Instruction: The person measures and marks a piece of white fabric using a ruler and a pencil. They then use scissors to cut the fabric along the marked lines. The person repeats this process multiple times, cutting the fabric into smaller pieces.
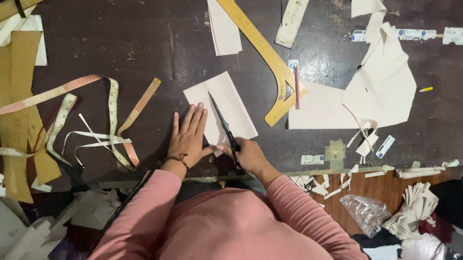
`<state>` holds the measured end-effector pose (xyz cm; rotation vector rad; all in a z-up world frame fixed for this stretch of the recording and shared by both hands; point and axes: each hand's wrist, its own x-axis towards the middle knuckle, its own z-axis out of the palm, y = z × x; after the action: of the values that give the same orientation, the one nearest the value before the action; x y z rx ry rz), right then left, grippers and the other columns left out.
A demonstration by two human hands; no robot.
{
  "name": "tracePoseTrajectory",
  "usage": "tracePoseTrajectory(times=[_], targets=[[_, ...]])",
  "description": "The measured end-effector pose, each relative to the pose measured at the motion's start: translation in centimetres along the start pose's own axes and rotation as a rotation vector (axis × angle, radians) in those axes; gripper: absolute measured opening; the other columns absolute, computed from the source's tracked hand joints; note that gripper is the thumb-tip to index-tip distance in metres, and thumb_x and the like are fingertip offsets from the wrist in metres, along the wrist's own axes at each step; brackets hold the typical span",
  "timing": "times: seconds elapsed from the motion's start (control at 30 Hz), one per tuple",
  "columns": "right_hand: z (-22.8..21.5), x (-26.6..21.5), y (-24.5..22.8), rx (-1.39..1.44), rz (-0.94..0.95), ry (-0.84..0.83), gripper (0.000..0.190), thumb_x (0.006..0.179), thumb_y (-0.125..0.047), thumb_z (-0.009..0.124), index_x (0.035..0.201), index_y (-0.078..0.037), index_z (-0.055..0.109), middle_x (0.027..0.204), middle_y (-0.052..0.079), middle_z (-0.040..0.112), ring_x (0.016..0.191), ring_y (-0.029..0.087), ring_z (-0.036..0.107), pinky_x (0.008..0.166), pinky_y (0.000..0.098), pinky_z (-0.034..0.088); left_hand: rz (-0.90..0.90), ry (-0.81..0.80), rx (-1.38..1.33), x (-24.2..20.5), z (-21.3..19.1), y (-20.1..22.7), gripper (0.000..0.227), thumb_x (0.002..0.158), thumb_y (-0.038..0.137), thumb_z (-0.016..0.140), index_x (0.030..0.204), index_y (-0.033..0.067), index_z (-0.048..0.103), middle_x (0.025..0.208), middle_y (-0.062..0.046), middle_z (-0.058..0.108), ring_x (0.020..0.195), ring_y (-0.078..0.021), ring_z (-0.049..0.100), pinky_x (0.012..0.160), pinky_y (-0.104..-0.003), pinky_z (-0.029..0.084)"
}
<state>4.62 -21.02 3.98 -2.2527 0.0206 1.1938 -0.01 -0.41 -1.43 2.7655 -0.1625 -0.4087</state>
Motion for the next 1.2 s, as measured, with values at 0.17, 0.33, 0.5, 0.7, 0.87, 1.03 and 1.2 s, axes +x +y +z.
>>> tracePoseTrajectory(times=[0.17, 0.33, 0.5, 0.7, 0.87, 1.03, 1.2], targets=[[-1.4, -0.4, -2.6, -0.074, -0.024, 0.014, 0.057, 0.080, -0.066, 0.066, 0.085, -0.009, 0.069, 0.069, 0.017, 0.070, 0.077, 0.039, 0.074, 0.073, 0.0411, 0.055, -0.011, -0.041, 0.038, 0.1, -1.0, 0.1, 0.116, 0.081, 0.076, 0.058, 0.165, 0.0125, 0.010, 0.173, -0.006, 0.002, 0.159, -0.0256, -0.003, 0.125, -0.059, -0.009], [-1.3, 0.6, -2.6, 0.014, 0.006, 0.013, 0.067, 0.082, -0.074, 0.065, 0.083, -0.008, 0.067, 0.061, 0.014, 0.067, 0.065, 0.031, 0.073, 0.072, 0.0387, 0.055, -0.011, -0.065, 0.035, 0.0, -1.8, 0.5, 0.113, 0.083, 0.074, 0.058, 0.164, 0.0124, 0.009, 0.173, -0.007, 0.002, 0.159, -0.0257, -0.004, 0.125, -0.059, -0.010], [-2.5, -0.6, -4.8, 0.065, 0.046, -0.034, 0.057, 0.081, -0.066, 0.069, 0.081, -0.010, 0.066, 0.055, 0.009, 0.065, 0.053, 0.023, 0.071, 0.066, 0.0301, 0.054, -0.027, -0.074, 0.025, 0.0, -2.2, 0.7, 0.113, 0.081, 0.058, 0.070, 0.165, 0.0137, 0.008, 0.173, -0.006, 0.001, 0.158, -0.0249, -0.004, 0.125, -0.059, -0.010], [-0.8, 4.5, -1.0, -0.034, -0.002, 0.029, 0.030, 0.080, -0.047, 0.074, 0.075, -0.017, 0.066, 0.048, 0.001, 0.064, 0.046, 0.019, 0.070, 0.057, 0.0274, 0.054, -0.038, -0.101, -0.027, 0.1, -3.0, 1.0, 0.111, 0.082, 0.054, 0.071, 0.165, 0.0134, 0.009, 0.173, -0.006, 0.001, 0.158, -0.0252, -0.004, 0.124, -0.060, -0.010], [-3.7, -1.1, -3.2, 0.116, 0.031, -0.079, 0.055, 0.080, -0.065, 0.070, 0.080, -0.010, 0.065, 0.052, 0.008, 0.064, 0.055, 0.025, 0.070, 0.066, 0.0305, 0.053, -0.058, -0.127, -0.066, -0.6, -4.3, 0.5, 0.113, 0.078, 0.063, 0.070, 0.162, 0.0109, 0.017, 0.172, -0.008, 0.006, 0.158, -0.0255, -0.001, 0.123, -0.063, -0.012], [-7.1, -8.0, -1.7, 0.080, 0.093, -0.035, 0.076, 0.077, -0.076, 0.065, 0.104, -0.005, 0.072, 0.094, 0.026, 0.077, 0.105, 0.048, 0.070, 0.093, 0.0529, 0.053, -0.045, 0.122, -0.066, 0.3, -5.5, 1.9, 0.094, 0.076, 0.059, 0.076, 0.150, 0.0106, 0.043, 0.166, -0.012, 0.023, 0.155, -0.0332, 0.015, 0.124, -0.065, 0.002], [-6.3, -9.3, 10.6, -0.002, 0.268, 0.017, 0.071, 0.076, -0.080, 0.063, 0.088, -0.010, 0.064, 0.069, 0.015, 0.073, 0.093, 0.041, 0.073, 0.088, 0.0485, 0.051, 0.080, 0.135, -0.113, 6.4, -3.5, 5.0, 0.087, 0.089, 0.052, 0.071, 0.156, 0.0089, 0.037, 0.163, -0.016, 0.029, 0.151, -0.0343, 0.026, 0.121, -0.057, 0.024]])
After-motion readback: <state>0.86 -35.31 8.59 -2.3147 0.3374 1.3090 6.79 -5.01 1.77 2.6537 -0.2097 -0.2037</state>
